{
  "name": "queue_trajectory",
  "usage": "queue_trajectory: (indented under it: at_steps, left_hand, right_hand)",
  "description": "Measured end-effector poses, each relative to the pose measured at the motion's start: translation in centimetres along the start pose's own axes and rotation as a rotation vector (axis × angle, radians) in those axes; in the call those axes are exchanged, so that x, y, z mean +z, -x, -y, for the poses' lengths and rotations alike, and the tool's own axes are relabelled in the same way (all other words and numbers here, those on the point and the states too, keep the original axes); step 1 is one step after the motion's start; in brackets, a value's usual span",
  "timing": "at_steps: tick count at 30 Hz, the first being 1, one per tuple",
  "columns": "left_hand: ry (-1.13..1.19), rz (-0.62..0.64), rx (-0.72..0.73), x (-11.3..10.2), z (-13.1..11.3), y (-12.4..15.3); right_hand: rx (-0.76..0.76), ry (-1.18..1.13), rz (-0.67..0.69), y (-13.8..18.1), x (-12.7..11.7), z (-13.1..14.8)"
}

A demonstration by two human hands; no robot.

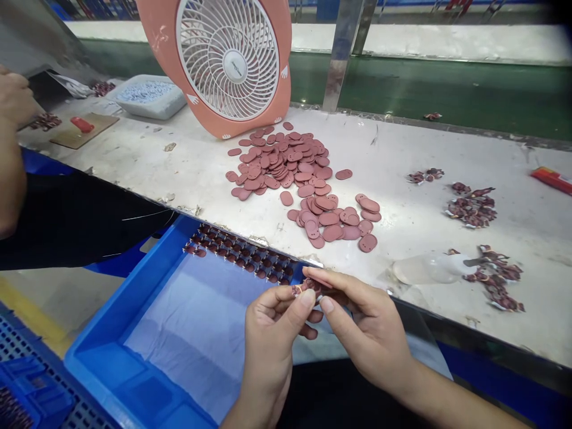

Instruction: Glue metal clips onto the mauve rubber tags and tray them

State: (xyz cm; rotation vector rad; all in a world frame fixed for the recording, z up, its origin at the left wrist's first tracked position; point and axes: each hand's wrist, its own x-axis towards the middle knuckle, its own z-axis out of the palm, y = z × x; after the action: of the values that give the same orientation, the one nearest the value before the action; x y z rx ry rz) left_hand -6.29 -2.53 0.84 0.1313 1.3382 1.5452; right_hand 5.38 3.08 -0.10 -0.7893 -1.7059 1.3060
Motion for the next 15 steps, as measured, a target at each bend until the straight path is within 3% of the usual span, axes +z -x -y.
queue_trajectory:
  at_steps: [6, 9, 12, 15]
  left_hand:
    - [0.022, -0.008, -0.004, 0.2, -0.1, 0.1]
    - [-0.104, -0.082, 0.05, -1.1, 0.0, -0.5]
    - [-0.392, -0.249, 0.197, -4.9, -0.2, -2.5]
    - [-0.57, -0.445, 0.316, -10.8, -1.1, -6.1]
  right_hand:
    - [-0.01, -0.025, 0.009, 0.2, 0.3, -0.3]
    - [-0.014, -0.026, -0.031, 0.5, -0.2, 0.0]
    - [-0.035, 0.051, -0.075, 1.2, -1.2, 0.7]
    - [-0.096, 0.158, -0.149, 2.5, -3.2, 0.3]
